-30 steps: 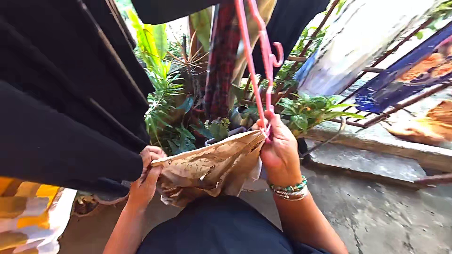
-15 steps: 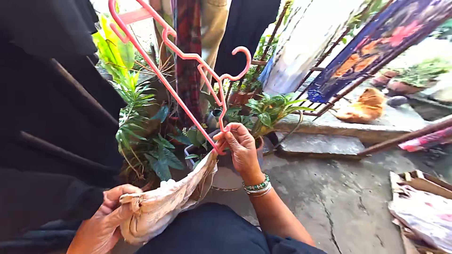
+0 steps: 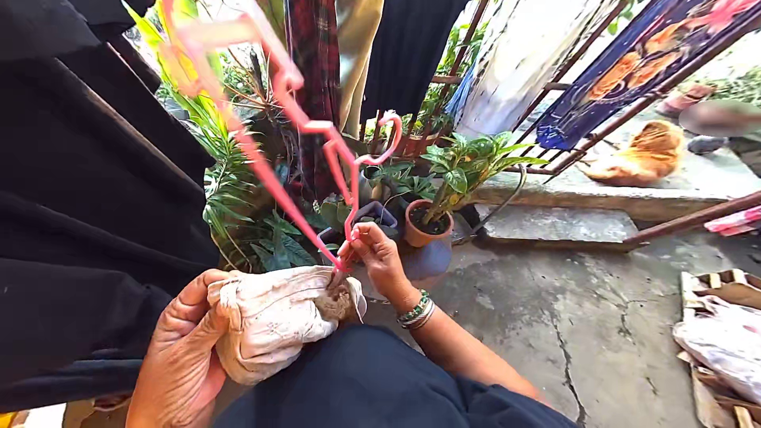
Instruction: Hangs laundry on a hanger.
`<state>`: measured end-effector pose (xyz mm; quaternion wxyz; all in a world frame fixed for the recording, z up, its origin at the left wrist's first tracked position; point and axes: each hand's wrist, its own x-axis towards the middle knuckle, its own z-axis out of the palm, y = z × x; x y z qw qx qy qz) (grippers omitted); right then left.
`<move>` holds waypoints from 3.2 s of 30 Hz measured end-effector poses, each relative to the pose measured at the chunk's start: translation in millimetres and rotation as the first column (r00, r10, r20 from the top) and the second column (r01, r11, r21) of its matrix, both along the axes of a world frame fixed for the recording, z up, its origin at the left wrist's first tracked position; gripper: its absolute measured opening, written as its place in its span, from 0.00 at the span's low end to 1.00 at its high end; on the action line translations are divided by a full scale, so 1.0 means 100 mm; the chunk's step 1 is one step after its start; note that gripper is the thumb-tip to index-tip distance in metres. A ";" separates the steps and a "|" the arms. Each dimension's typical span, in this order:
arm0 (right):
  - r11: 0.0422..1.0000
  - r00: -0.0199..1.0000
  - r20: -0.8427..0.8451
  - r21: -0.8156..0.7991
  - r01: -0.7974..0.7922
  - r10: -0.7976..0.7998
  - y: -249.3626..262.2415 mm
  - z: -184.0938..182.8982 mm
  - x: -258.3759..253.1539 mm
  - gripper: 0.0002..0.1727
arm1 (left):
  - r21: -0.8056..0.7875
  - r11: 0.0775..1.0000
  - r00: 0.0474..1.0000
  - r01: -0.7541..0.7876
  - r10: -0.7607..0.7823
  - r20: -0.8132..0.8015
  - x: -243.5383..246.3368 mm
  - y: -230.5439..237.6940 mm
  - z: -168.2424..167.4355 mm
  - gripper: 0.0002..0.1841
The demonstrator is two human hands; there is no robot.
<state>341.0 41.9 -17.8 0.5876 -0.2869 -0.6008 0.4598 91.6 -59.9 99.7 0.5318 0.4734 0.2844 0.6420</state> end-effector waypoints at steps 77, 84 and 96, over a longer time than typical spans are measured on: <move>0.993 0.889 0.444 0.078 0.089 -0.114 -0.06 0.47 1.21 0.13 | -0.361 0.927 0.994 -0.105 0.103 -0.025 -0.03 0.19 -0.71 0.18; 0.983 0.758 0.626 0.122 0.133 -0.181 -0.09 0.27 1.65 0.17 | -0.426 0.903 0.979 -0.050 0.129 0.158 -0.06 0.14 -0.68 0.12; 0.970 0.750 0.617 0.178 0.163 -0.239 -0.14 0.30 1.62 0.17 | -0.430 0.902 0.968 -0.052 0.152 0.202 -0.05 0.12 -0.71 0.09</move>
